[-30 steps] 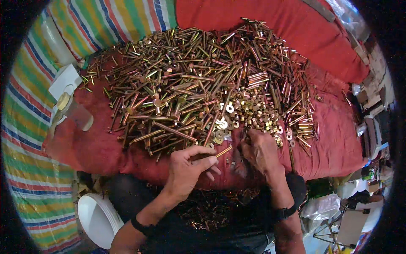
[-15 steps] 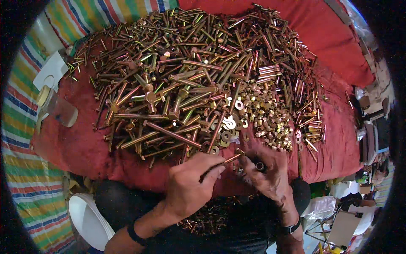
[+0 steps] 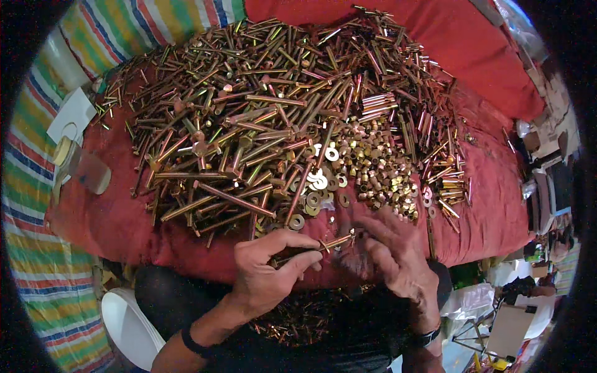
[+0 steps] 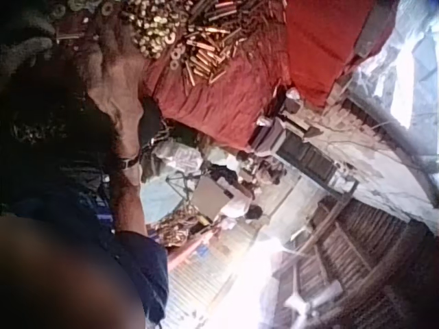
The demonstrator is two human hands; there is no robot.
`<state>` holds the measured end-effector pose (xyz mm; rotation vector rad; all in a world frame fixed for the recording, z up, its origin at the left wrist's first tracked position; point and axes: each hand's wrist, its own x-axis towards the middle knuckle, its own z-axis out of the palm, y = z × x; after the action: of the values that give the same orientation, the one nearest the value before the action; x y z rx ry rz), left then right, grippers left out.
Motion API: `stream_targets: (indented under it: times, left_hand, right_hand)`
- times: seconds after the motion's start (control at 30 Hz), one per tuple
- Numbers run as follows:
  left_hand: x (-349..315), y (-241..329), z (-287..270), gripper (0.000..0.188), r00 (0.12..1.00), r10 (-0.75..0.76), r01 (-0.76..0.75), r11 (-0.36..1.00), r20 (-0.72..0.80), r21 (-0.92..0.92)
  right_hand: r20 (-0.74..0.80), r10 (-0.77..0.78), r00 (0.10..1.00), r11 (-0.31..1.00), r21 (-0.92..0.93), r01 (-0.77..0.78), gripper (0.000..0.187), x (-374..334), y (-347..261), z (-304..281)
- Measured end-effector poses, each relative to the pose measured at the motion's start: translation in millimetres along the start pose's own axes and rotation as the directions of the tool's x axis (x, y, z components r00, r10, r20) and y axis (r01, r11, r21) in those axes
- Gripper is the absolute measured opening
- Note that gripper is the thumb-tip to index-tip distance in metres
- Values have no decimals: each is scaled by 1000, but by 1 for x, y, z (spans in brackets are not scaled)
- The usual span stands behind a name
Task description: The person sits on the floor and assembles metal fasteners by hand, inserting small cylindrical pieces into longer rods and stacking them. They also use a metal tube to sort and move piles of fasteners on a red cloth-covered table.
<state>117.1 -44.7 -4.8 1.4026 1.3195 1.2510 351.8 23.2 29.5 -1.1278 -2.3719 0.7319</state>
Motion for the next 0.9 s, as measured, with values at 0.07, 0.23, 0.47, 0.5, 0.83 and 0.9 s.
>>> stream_targets:
  times: [0.07,0.23,0.47,0.5,0.83,0.9]
  left_hand:
    - [0,3,-1,9,996,-82,83,990,16,-118]
    - [-1,4,-8,8,981,-180,194,942,77,-273]
    - [-4,6,-18,14,932,-217,305,902,290,-305]
    - [-5,7,-17,18,903,-277,378,877,329,-297]
    - [-1,-4,5,51,713,-480,690,350,512,-634]
    - [0,-1,0,43,769,-412,631,616,490,-472]
  right_hand:
    - [-10,-35,999,999,12,35,37,-2,1,5]
    - [-52,-64,997,979,191,72,35,-2,-5,3]
    - [35,-201,979,952,241,186,52,-7,-3,4]
    - [6,-294,956,933,220,286,56,-6,-2,10]
    - [-109,-419,901,905,28,424,49,-3,-19,26]
    - [-197,-20,980,991,127,45,24,-12,-4,5]
